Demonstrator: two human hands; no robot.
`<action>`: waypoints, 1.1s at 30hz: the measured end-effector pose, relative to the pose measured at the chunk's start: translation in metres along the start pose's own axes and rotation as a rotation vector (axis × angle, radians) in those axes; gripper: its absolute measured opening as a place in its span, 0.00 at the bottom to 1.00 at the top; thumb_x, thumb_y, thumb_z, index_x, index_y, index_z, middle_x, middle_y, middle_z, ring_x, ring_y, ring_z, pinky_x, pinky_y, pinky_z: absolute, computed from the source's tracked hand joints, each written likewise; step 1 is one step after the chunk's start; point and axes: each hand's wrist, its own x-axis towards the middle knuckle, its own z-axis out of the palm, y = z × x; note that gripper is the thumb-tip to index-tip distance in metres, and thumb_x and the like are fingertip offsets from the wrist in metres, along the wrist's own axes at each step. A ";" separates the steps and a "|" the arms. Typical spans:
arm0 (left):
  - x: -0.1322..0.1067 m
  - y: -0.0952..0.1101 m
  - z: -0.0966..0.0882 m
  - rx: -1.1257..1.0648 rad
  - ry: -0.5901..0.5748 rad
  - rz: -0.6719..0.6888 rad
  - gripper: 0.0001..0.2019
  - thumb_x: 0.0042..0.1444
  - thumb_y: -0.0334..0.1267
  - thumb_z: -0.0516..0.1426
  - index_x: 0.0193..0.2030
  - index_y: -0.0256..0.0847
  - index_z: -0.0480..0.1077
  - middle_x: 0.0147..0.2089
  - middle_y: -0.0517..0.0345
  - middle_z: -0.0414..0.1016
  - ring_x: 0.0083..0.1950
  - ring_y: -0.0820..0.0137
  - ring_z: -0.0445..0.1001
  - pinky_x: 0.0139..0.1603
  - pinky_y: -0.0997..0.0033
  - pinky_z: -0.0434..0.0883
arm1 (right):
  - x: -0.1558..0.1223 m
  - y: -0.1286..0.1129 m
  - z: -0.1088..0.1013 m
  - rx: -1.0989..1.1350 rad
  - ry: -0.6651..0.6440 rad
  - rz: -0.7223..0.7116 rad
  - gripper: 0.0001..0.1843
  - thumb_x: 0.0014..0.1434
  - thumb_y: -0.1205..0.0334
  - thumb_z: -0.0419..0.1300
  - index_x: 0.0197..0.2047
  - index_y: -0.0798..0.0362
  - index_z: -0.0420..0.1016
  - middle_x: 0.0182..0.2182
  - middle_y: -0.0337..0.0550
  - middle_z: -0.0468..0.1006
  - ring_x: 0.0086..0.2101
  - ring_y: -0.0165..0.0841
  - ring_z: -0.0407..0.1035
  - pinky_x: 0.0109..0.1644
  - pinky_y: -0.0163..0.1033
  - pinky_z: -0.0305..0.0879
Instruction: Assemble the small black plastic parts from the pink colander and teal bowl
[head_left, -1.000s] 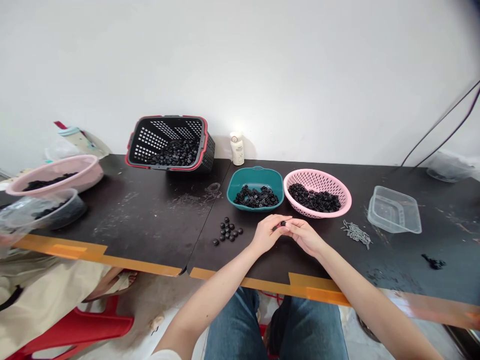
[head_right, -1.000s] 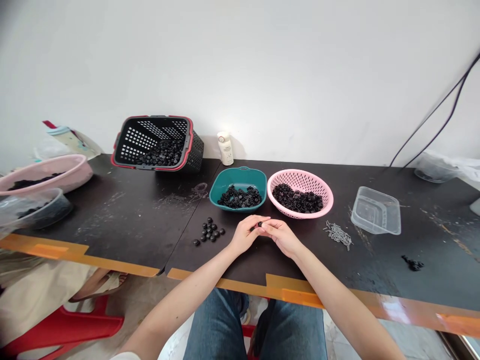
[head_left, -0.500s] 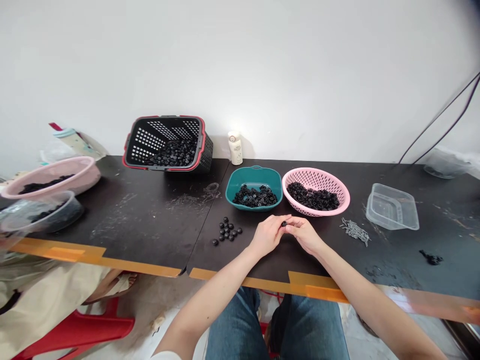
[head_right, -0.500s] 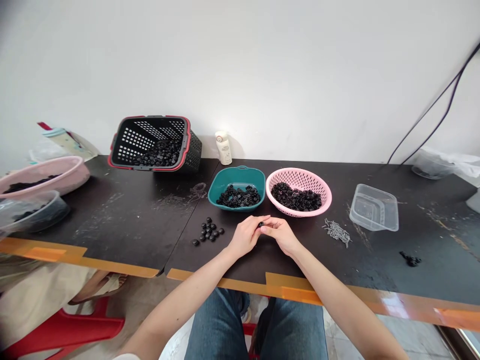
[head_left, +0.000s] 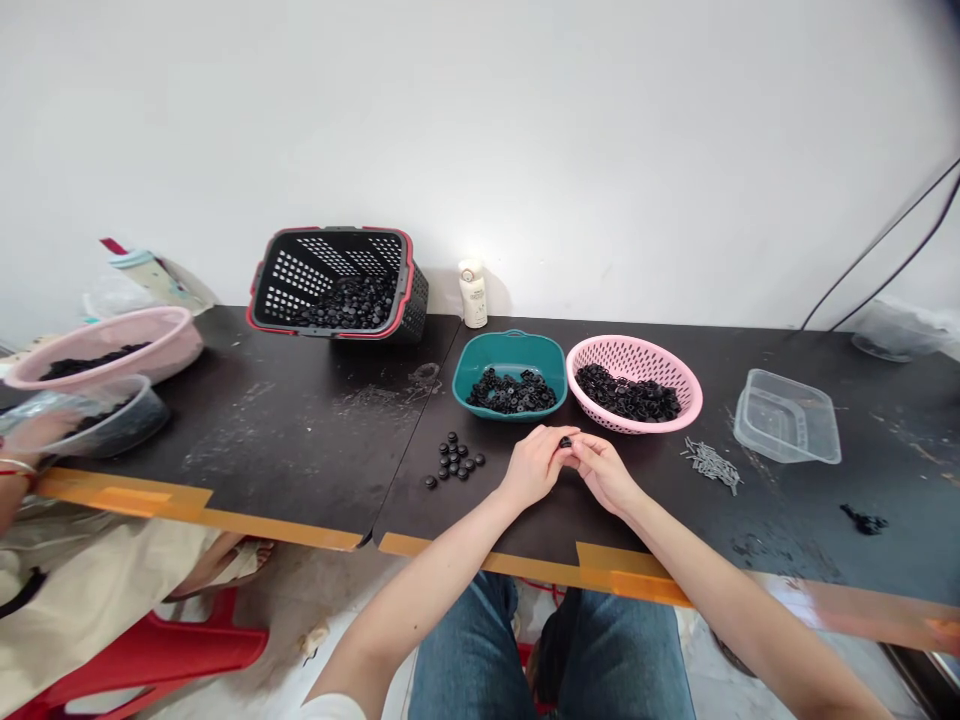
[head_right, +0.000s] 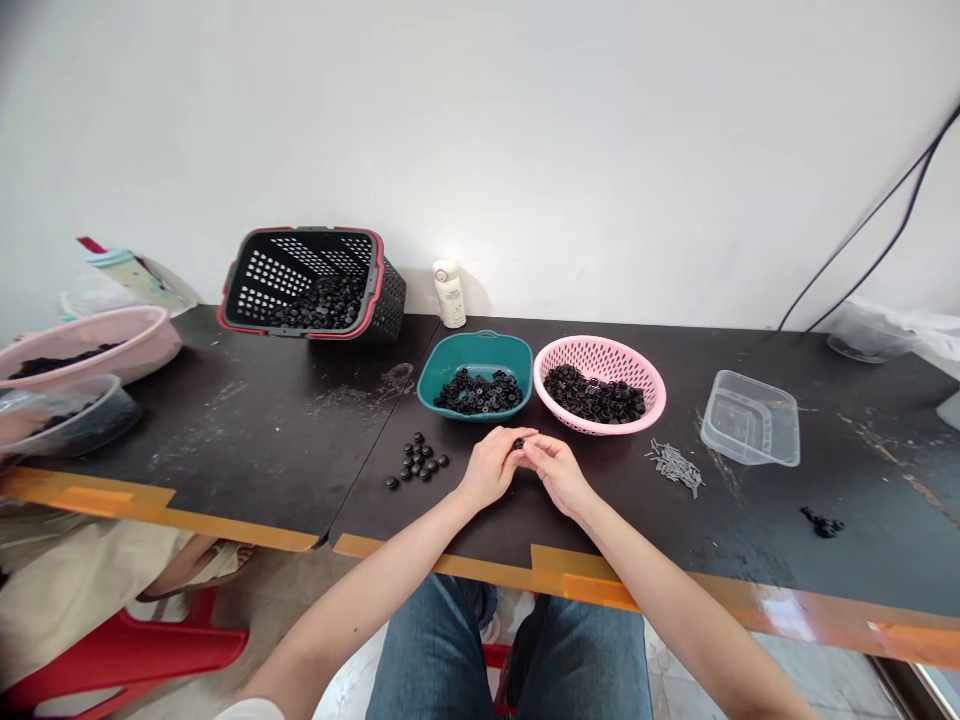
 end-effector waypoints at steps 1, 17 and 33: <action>0.001 0.000 0.000 0.005 0.011 -0.007 0.15 0.64 0.36 0.46 0.56 0.39 0.63 0.50 0.51 0.74 0.48 0.66 0.71 0.49 0.62 0.71 | 0.001 -0.001 0.001 0.015 0.016 0.003 0.11 0.51 0.51 0.66 0.31 0.49 0.80 0.31 0.40 0.78 0.35 0.33 0.71 0.47 0.44 0.68; 0.002 0.006 -0.002 0.057 -0.048 -0.018 0.17 0.65 0.39 0.46 0.58 0.39 0.62 0.53 0.50 0.70 0.53 0.64 0.67 0.54 0.60 0.68 | 0.004 -0.010 -0.007 0.141 -0.060 0.179 0.08 0.50 0.58 0.68 0.30 0.53 0.79 0.28 0.37 0.75 0.30 0.27 0.68 0.44 0.38 0.67; -0.003 0.002 0.006 0.040 0.053 0.038 0.15 0.65 0.39 0.43 0.48 0.36 0.67 0.45 0.46 0.73 0.46 0.62 0.70 0.48 0.58 0.67 | 0.000 -0.003 -0.004 0.293 -0.050 0.268 0.07 0.50 0.59 0.68 0.31 0.53 0.79 0.28 0.37 0.78 0.31 0.27 0.70 0.47 0.37 0.64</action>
